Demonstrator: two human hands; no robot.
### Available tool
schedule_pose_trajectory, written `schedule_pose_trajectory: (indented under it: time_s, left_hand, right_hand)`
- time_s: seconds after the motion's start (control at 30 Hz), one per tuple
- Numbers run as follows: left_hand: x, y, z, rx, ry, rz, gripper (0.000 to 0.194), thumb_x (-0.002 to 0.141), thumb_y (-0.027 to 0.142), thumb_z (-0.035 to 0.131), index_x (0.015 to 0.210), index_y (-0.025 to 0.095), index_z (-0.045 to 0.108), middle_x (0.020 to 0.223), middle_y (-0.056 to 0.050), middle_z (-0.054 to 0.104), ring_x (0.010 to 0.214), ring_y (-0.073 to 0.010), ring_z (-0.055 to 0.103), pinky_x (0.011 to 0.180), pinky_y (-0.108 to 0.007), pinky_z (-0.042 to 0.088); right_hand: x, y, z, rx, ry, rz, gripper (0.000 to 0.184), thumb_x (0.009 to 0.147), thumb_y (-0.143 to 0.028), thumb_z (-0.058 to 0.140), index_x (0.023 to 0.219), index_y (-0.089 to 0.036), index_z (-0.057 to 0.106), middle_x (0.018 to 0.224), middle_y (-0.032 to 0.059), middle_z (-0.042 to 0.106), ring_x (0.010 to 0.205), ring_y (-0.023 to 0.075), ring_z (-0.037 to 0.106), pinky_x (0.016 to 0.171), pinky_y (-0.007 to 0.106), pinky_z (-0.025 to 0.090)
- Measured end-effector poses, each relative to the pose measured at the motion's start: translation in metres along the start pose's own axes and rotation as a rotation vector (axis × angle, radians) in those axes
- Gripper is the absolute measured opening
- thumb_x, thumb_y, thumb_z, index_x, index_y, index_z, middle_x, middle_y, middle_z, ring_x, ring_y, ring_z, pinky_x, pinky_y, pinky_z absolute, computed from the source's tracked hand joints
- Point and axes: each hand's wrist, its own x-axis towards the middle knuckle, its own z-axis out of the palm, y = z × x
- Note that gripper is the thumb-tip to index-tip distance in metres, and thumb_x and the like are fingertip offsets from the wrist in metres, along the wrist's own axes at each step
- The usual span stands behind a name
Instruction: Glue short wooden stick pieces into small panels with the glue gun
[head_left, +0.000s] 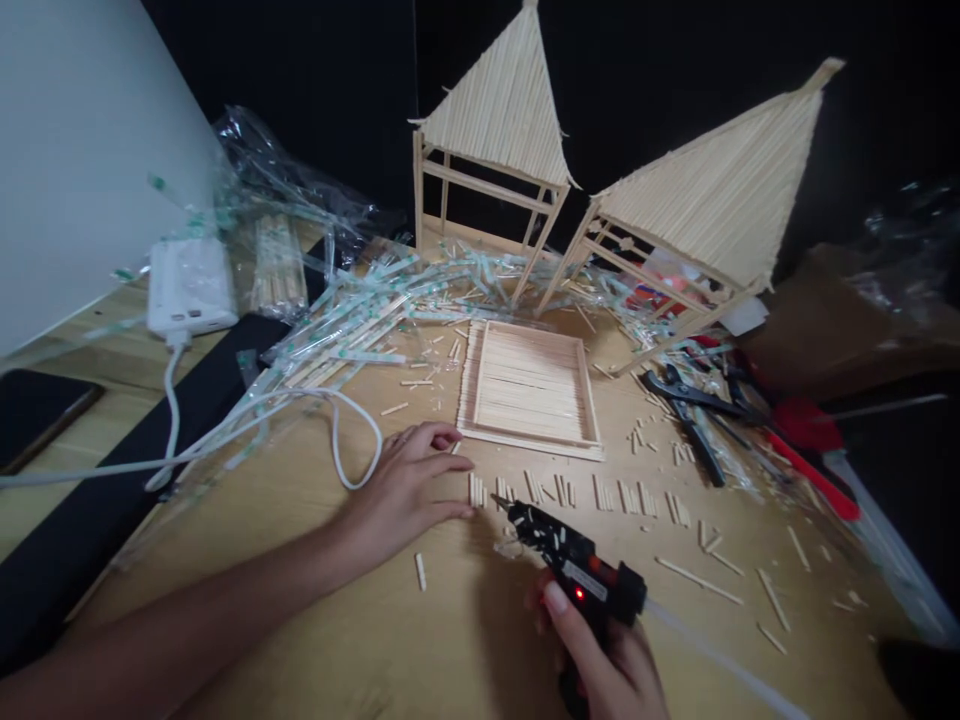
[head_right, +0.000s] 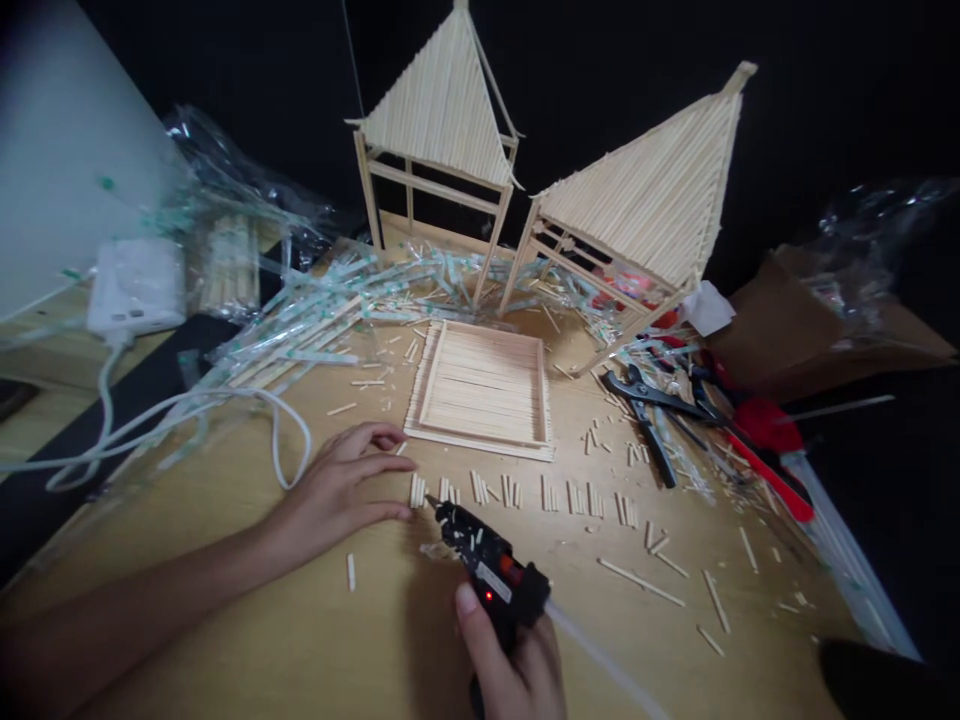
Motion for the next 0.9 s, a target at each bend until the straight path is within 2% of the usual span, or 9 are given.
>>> schedule_pose_trajectory:
  time_s: [0.13, 0.27, 0.4, 0.6, 0.9]
  left_hand:
    - [0.001, 0.002, -0.001, -0.01, 0.006, -0.007, 0.032, 0.071, 0.041, 0.074, 0.099, 0.027, 0.068, 0.12, -0.004, 0.053, 0.11, -0.0227, 0.05, 0.095, -0.04, 0.039]
    - [0.0, 0.002, 0.0, -0.024, 0.006, -0.021, 0.031, 0.07, 0.039, 0.075, 0.099, 0.028, 0.069, 0.121, -0.004, 0.052, 0.111, -0.0228, 0.049, 0.095, -0.04, 0.038]
    - [0.0, 0.003, -0.001, -0.042, -0.011, -0.03, 0.029, 0.071, 0.037, 0.074, 0.099, 0.029, 0.069, 0.122, -0.002, 0.051, 0.112, -0.0222, 0.048, 0.096, -0.04, 0.037]
    - [0.0, 0.003, -0.002, -0.056, -0.007, -0.017, 0.027, 0.073, 0.036, 0.073, 0.098, 0.027, 0.07, 0.121, -0.004, 0.052, 0.11, -0.0229, 0.048, 0.095, -0.04, 0.038]
    - [0.0, 0.004, -0.002, -0.073, -0.014, -0.037, 0.026, 0.072, 0.031, 0.075, 0.097, 0.028, 0.07, 0.121, -0.003, 0.052, 0.111, -0.0228, 0.048, 0.096, -0.04, 0.037]
  right_hand:
    - [0.003, -0.002, 0.013, -0.035, 0.007, 0.024, 0.049, 0.066, -0.063, 0.066, 0.084, -0.018, 0.075, 0.078, 0.0084, 0.072, 0.069, 0.0251, 0.065, 0.054, 0.029, 0.05]
    - [0.003, -0.009, 0.019, -0.023, -0.003, 0.019, 0.049, 0.067, -0.061, 0.066, 0.086, -0.017, 0.075, 0.081, 0.0079, 0.073, 0.08, 0.0268, 0.065, 0.067, 0.031, 0.052]
    - [0.0, -0.016, 0.026, 0.017, 0.015, -0.014, 0.046, 0.067, -0.059, 0.066, 0.085, -0.017, 0.074, 0.08, 0.0072, 0.073, 0.084, 0.0272, 0.064, 0.073, 0.031, 0.052]
    - [-0.002, -0.023, 0.029, 0.028, 0.003, -0.12, 0.047, 0.07, -0.057, 0.067, 0.096, -0.019, 0.072, 0.094, 0.0077, 0.073, 0.091, 0.0277, 0.065, 0.081, 0.034, 0.052]
    - [0.0, -0.026, 0.031, -0.023, -0.023, -0.142, 0.048, 0.073, -0.055, 0.065, 0.1, -0.017, 0.071, 0.095, 0.0089, 0.072, 0.094, 0.0282, 0.064, 0.081, 0.034, 0.052]
